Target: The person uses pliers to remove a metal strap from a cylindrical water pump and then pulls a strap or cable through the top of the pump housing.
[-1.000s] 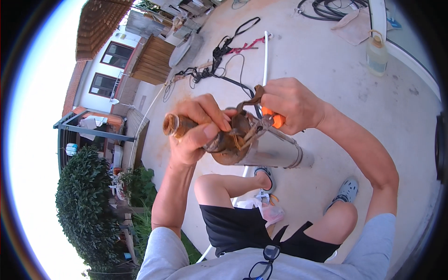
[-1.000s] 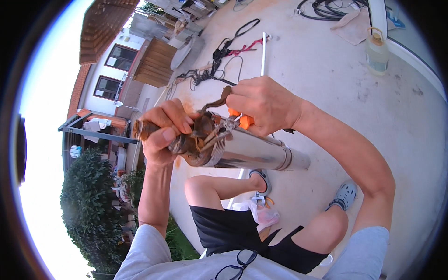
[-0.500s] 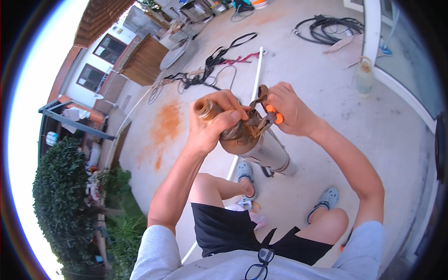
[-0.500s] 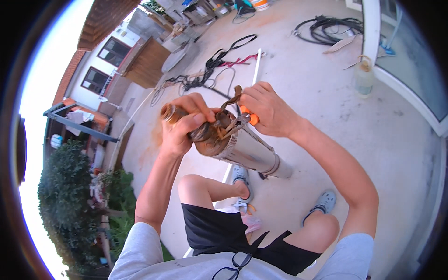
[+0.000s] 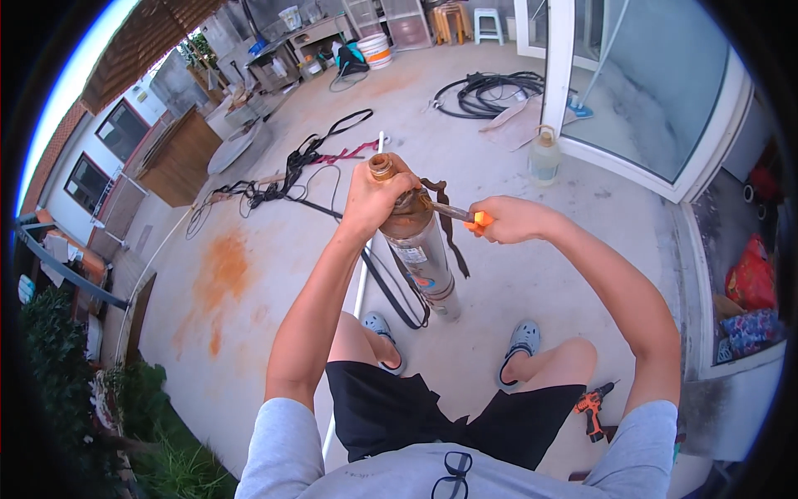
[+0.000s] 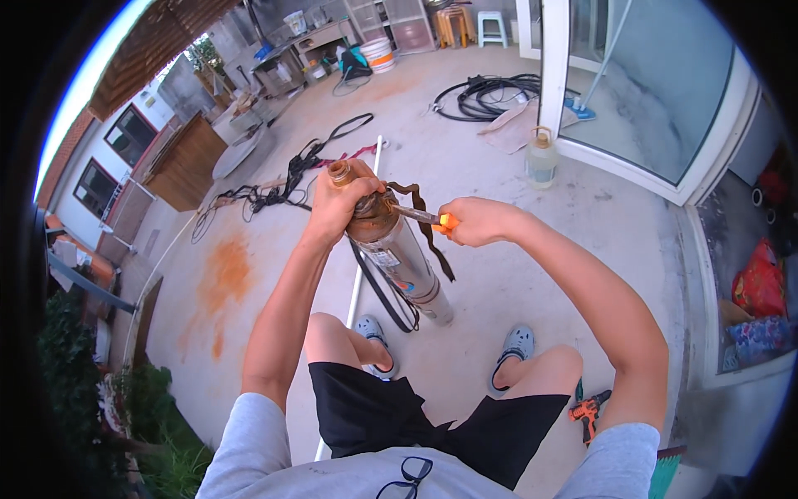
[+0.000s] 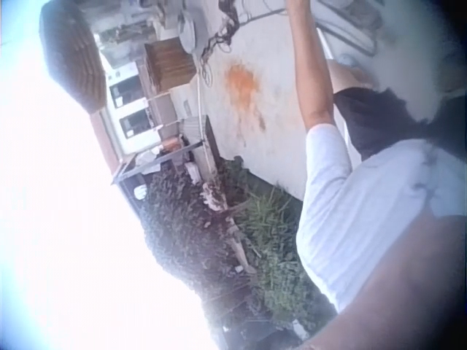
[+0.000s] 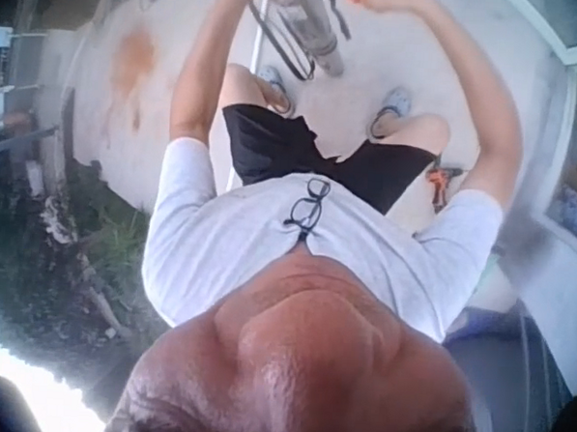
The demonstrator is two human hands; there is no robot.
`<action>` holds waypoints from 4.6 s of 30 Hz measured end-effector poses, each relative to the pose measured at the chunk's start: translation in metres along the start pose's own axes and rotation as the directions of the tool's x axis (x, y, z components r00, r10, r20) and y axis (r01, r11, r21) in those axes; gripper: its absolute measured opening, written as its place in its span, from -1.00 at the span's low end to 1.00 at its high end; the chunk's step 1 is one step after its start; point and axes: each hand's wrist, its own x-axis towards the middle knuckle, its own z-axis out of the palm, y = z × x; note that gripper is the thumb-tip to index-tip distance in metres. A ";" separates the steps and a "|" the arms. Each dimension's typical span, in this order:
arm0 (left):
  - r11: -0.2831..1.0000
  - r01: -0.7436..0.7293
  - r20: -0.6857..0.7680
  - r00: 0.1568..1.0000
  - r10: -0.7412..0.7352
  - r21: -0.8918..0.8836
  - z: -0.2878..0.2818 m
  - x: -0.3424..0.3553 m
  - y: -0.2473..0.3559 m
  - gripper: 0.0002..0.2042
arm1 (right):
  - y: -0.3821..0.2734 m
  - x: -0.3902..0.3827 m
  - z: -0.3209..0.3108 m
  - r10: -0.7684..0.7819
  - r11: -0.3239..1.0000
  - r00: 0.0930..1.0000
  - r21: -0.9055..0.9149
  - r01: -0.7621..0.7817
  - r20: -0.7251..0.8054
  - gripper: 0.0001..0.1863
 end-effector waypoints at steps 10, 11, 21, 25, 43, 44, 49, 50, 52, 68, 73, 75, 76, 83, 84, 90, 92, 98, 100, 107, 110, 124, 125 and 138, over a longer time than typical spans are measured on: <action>0.999 0.002 0.014 1.000 -0.002 0.049 -0.001 -0.002 -0.003 -0.90 | -0.006 0.022 -0.042 0.248 0.932 0.847 0.124 -0.341 0.470 -0.71; 0.999 -0.021 0.013 1.000 0.021 0.028 -0.002 -0.003 -0.004 -0.89 | -0.013 0.026 -0.044 0.264 0.937 0.844 0.081 -0.338 0.467 -0.71; 1.000 0.011 -0.005 1.000 -0.011 0.025 0.003 -0.009 -0.001 -0.89 | -0.048 0.030 -0.070 0.449 0.873 0.792 -0.391 -0.291 0.413 -0.74; 1.000 0.018 -0.026 0.999 -0.018 0.014 0.002 -0.011 -0.002 -0.88 | -0.055 0.022 -0.062 0.517 0.847 0.758 -0.361 -0.389 0.398 -0.75; 0.998 -0.032 0.058 0.998 0.034 -0.047 -0.010 -0.032 0.006 -0.89 | 0.015 0.045 0.005 -0.490 0.835 0.861 -0.356 0.419 -0.137 -0.87; 0.995 -0.045 0.075 0.996 0.052 -0.090 -0.012 -0.033 0.006 -0.89 | 0.019 0.051 0.011 -0.499 0.836 0.856 -0.339 0.432 -0.138 -0.87; 0.983 -0.077 0.160 0.982 0.104 -0.166 -0.018 -0.025 0.005 -0.93 | 0.032 0.090 0.013 -0.785 0.610 0.592 -0.398 0.685 -0.184 -0.79; 0.985 -0.069 0.161 0.982 0.095 -0.158 -0.018 -0.021 0.004 -0.93 | 0.032 0.097 0.007 -0.786 0.610 0.588 -0.390 0.690 -0.190 -0.79; 0.969 -0.101 0.225 0.962 0.152 -0.225 -0.023 -0.019 0.003 -0.93 | 0.026 0.112 0.001 -0.891 0.445 0.431 -0.473 0.760 -0.144 -0.76; 0.985 -0.063 0.209 0.973 0.096 -0.158 0.006 0.005 0.004 -0.88 | 0.024 0.013 0.019 -0.182 0.981 0.961 -0.108 0.162 -0.208 -0.89; 0.997 -0.038 0.161 0.986 0.048 -0.067 0.002 0.007 -0.003 -0.90 | -0.009 -0.010 0.008 0.154 0.977 0.986 -0.140 -0.162 -0.063 -0.78; 0.999 -0.032 0.130 0.991 0.032 -0.001 -0.001 0.005 -0.005 -0.86 | -0.011 -0.011 0.014 -0.031 0.917 0.983 -0.397 -0.044 -0.180 -0.74; 0.999 -0.042 0.116 0.992 0.043 -0.012 0.000 0.005 -0.006 -0.86 | -0.011 -0.013 0.013 -0.035 0.909 0.984 -0.415 -0.041 -0.174 -0.74; 0.881 -0.354 -0.341 0.824 0.452 0.314 0.005 -0.024 -0.003 -0.62 | -0.044 -0.022 0.006 0.468 0.882 0.879 0.020 -0.471 0.085 -0.80; 0.881 -0.361 -0.338 0.824 0.455 0.306 0.008 -0.037 0.000 -0.62 | -0.040 -0.023 0.008 0.484 0.853 0.871 0.175 -0.491 0.083 -0.83; 0.623 -0.378 -0.106 0.794 0.598 0.685 0.037 -0.088 0.000 -0.74 | -0.040 -0.016 -0.004 0.513 0.852 0.858 0.106 -0.513 0.025 -0.83; 0.639 -0.327 -0.130 0.818 0.560 0.696 0.045 -0.088 -0.006 -0.75 | -0.047 -0.017 -0.007 0.512 0.856 0.859 0.080 -0.511 0.007 -0.81; 0.603 -0.120 -0.130 0.926 0.354 0.789 0.054 -0.082 0.009 -0.78 | -0.067 -0.017 -0.011 0.559 0.829 0.828 -0.035 -0.558 0.048 -0.77; 0.614 -0.055 -0.147 0.950 0.274 0.787 0.057 -0.079 0.015 -0.79 | -0.060 -0.016 -0.013 0.558 0.828 0.825 0.000 -0.560 0.090 -0.78; 0.583 -0.029 -0.156 0.951 0.265 0.812 0.059 -0.075 0.003 -0.81 | -0.067 -0.009 -0.024 0.572 0.818 0.805 -0.033 -0.574 0.159 -0.78; 0.696 -0.122 -0.171 0.926 0.337 0.708 0.052 -0.076 -0.002 -0.82 | -0.069 -0.008 -0.024 0.581 0.804 0.790 0.012 -0.595 0.195 -0.79; 0.574 -0.014 -0.186 0.939 0.289 0.819 0.063 -0.069 0.014 -0.74 | -0.100 0.024 -0.049 0.779 0.610 0.594 -0.464 -0.642 0.201 -0.81; 0.589 0.021 -0.225 0.935 0.275 0.808 0.061 -0.069 0.012 -0.74 | -0.106 0.025 -0.049 0.783 0.597 0.593 -0.492 -0.634 0.187 -0.81; 0.763 -0.205 -0.270 0.854 0.445 0.613 0.043 -0.072 -0.016 -0.79 | -0.092 0.011 -0.042 0.499 0.699 0.865 -0.617 -0.362 0.059 -0.75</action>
